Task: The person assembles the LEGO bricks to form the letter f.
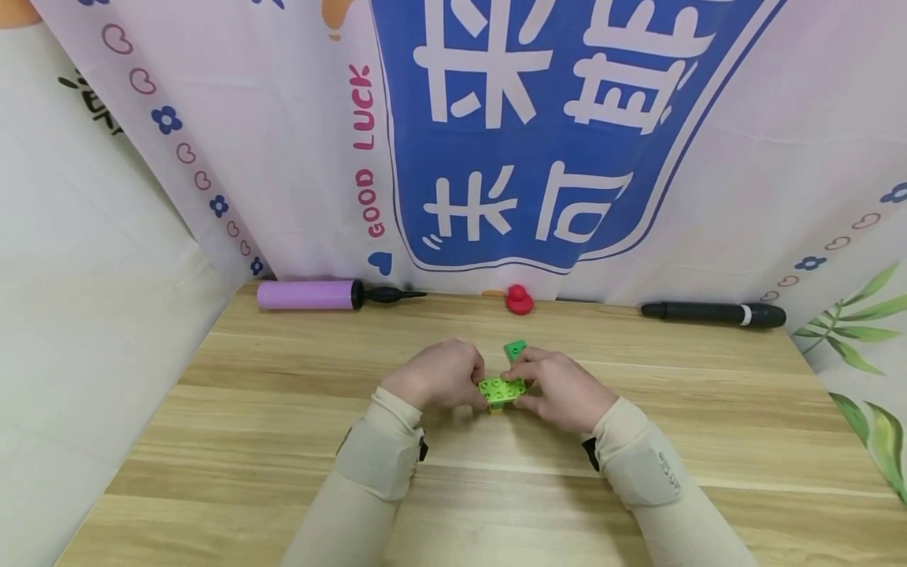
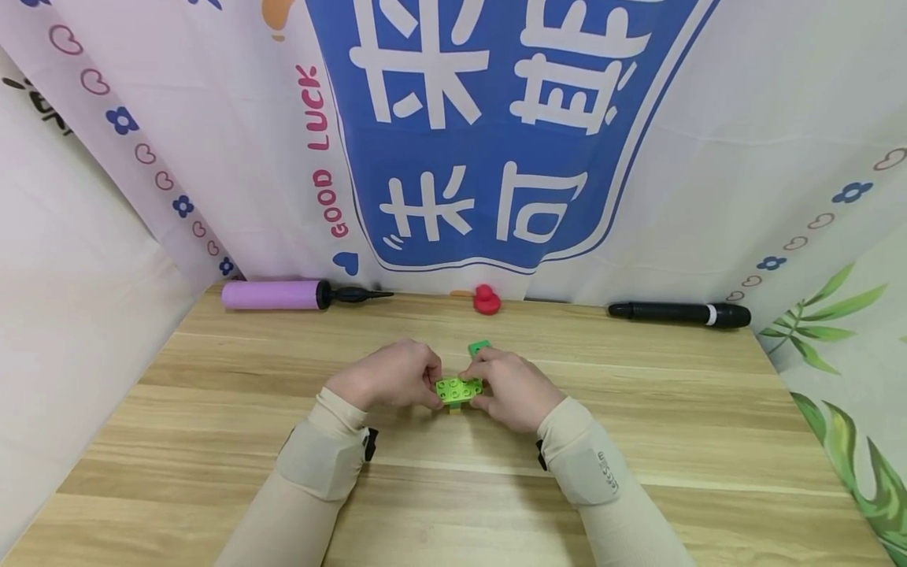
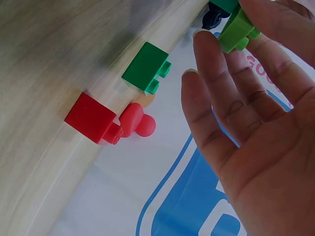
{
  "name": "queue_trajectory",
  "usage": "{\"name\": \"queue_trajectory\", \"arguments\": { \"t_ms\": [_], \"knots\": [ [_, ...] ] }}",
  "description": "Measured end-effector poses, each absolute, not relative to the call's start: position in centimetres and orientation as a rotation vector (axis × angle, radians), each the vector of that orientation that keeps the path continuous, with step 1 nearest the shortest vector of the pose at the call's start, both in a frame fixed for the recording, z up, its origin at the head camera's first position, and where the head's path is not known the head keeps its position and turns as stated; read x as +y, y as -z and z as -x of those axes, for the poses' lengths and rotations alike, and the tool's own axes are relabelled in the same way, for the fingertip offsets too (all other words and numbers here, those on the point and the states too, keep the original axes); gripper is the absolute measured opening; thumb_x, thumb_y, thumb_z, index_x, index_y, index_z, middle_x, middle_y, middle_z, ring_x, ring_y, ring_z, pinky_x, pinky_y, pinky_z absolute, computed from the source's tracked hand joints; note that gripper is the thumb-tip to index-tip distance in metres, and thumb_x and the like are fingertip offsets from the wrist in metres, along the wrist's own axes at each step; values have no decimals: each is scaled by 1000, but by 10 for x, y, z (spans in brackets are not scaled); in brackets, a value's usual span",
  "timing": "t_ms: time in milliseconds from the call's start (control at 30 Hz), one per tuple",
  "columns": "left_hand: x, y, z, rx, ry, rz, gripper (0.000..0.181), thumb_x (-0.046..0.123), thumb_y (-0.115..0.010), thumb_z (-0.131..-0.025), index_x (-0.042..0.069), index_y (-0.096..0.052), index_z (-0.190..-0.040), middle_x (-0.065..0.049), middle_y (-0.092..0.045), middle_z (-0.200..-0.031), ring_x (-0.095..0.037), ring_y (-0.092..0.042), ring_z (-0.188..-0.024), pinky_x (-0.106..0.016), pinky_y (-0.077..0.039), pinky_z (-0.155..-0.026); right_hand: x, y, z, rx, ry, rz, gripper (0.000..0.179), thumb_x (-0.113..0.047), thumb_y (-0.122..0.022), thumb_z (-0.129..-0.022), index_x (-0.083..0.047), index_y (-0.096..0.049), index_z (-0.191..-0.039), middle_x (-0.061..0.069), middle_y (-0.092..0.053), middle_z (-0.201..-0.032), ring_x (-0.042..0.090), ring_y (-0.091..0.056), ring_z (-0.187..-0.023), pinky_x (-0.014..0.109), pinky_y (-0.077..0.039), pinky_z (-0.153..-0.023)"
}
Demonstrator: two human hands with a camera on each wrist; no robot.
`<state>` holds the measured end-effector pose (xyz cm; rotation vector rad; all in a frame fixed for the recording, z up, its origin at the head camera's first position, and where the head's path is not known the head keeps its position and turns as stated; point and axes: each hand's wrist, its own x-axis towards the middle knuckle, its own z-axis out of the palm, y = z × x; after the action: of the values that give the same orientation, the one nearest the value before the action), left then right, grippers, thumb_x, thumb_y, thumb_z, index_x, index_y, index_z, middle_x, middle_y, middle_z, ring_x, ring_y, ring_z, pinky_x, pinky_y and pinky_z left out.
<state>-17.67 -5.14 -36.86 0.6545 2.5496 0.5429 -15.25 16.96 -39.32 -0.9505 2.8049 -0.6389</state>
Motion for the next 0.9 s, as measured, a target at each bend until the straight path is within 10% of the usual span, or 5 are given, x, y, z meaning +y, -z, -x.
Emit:
{"name": "queue_trajectory", "arguments": {
  "t_ms": [500,900],
  "knots": [
    [-53,369,178,2560,-566,-661,17,22,-88,-85,18,-73,-78,6,-66,-73,-13,-56,-67,-29,-47,-67,169,392,152,2799,648,917,35,-15,-88,-87,-9,-79,-120,1,-72,-111,17,-67,-92,31,-57,-83],
    [-52,369,179,2586,-521,-736,23,19,-84,-90,13,-78,-112,4,-65,-73,-11,-57,-66,-29,-47,-67,167,392,151,2848,584,844,35,-21,-89,-87,-12,-79,-120,4,-74,-119,17,-65,-88,32,-54,-80]
  ]
}}
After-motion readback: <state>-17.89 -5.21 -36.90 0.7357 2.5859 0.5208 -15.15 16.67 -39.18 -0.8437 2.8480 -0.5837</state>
